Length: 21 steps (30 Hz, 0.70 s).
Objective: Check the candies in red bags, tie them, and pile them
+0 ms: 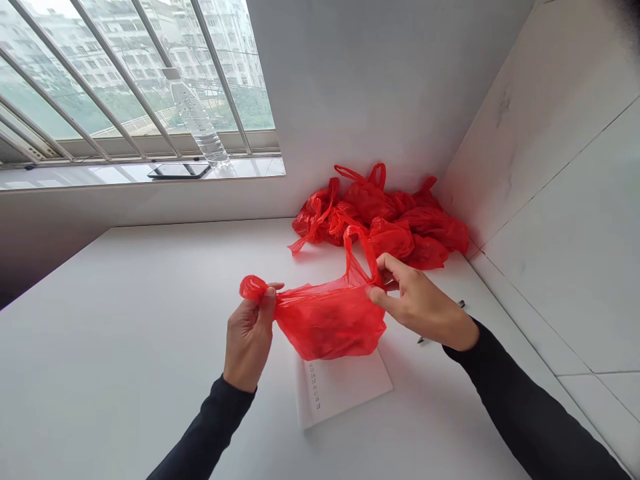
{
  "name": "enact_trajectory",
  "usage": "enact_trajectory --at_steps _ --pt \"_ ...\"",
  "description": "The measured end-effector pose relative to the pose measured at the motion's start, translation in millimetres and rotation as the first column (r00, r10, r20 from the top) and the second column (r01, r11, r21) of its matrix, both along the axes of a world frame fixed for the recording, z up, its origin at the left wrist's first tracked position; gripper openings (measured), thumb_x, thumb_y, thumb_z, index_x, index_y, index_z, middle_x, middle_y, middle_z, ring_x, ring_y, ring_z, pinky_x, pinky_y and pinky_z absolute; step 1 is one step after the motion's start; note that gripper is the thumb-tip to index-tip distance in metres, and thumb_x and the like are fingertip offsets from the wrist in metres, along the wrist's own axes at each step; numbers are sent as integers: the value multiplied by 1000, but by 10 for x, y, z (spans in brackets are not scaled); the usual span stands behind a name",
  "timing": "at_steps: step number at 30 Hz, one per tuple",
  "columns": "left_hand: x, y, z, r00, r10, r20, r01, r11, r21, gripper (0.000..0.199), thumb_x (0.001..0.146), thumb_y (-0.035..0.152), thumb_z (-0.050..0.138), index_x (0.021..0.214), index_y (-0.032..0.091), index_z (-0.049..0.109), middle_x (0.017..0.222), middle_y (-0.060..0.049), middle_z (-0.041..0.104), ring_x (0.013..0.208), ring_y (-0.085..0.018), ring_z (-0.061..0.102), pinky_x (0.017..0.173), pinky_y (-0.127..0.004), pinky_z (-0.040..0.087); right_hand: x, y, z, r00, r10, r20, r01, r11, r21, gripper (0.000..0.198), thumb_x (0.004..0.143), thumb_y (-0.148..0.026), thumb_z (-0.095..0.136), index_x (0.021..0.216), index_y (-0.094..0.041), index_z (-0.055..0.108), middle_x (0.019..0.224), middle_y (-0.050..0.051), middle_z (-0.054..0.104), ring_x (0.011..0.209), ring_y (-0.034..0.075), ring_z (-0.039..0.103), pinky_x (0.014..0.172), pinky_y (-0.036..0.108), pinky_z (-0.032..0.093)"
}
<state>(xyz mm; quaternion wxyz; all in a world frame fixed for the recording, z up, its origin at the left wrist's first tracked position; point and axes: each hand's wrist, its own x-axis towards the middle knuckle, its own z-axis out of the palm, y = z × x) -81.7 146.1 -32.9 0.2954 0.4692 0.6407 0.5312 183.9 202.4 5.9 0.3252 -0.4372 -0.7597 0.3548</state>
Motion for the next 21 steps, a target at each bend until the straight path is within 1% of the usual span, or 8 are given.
enact_trajectory --at_steps 3,6,8,10,13,16,19,21 --pt "23 -34 38 987 -42 158 45 999 -16 46 93 56 58 117 19 71 97 -7 72 85 -22 66 77 -37 55 73 -51 116 997 76 23 -74 995 -70 29 95 -43 63 80 -23 47 77 -4 53 57 12 46 51 28 39" --pt "59 -63 86 940 -99 327 102 995 5 43 92 50 64 122 20 69 106 -9 74 100 -24 68 86 -37 57 115 -153 214 990 141 13 -139 986 -96 29 93 -53 66 94 -25 57 95 1 63 70 18 61 57 31 51" --pt "80 -75 128 880 -135 456 151 989 2 42 88 43 71 124 22 69 104 -8 76 99 -23 69 83 -33 58 112 -258 253 996 77 -53 -75 997 31 37 91 -50 71 119 -30 57 123 5 61 105 27 64 81 41 58" --pt "98 -89 172 831 -165 532 209 978 -22 45 84 38 78 125 22 68 102 -7 76 96 -22 70 81 -30 58 80 -380 275 981 -1 -193 46 972 229 49 91 -40 73 134 -35 49 137 5 54 125 29 55 101 48 52" --pt "124 -119 224 833 -212 512 282 958 -62 52 80 36 82 128 24 65 99 -7 77 93 -22 71 80 -29 58 -11 -522 288 944 183 -275 -44 895 444 42 97 -22 63 132 -40 49 119 3 64 113 24 61 100 44 54" --pt "138 -150 246 847 -257 465 327 942 -75 57 76 33 85 128 26 64 99 -6 77 89 -21 71 78 -29 58 -116 -532 264 877 480 16 -434 777 456 37 99 -8 47 126 -33 55 102 2 69 97 21 66 90 38 56" --pt "127 -167 239 848 -290 443 354 933 -67 57 75 30 85 128 27 65 102 -5 76 88 -21 71 75 -28 59 -176 -467 192 843 437 315 -532 767 360 28 101 -9 40 112 -22 63 92 5 70 85 23 65 83 40 54" --pt "105 -171 222 845 -305 440 366 929 -59 54 77 29 82 129 28 65 100 -5 77 91 -22 71 77 -27 59 -181 -434 133 826 329 458 -498 807 318 25 104 -15 42 97 -20 65 80 5 67 73 23 61 74 42 52"
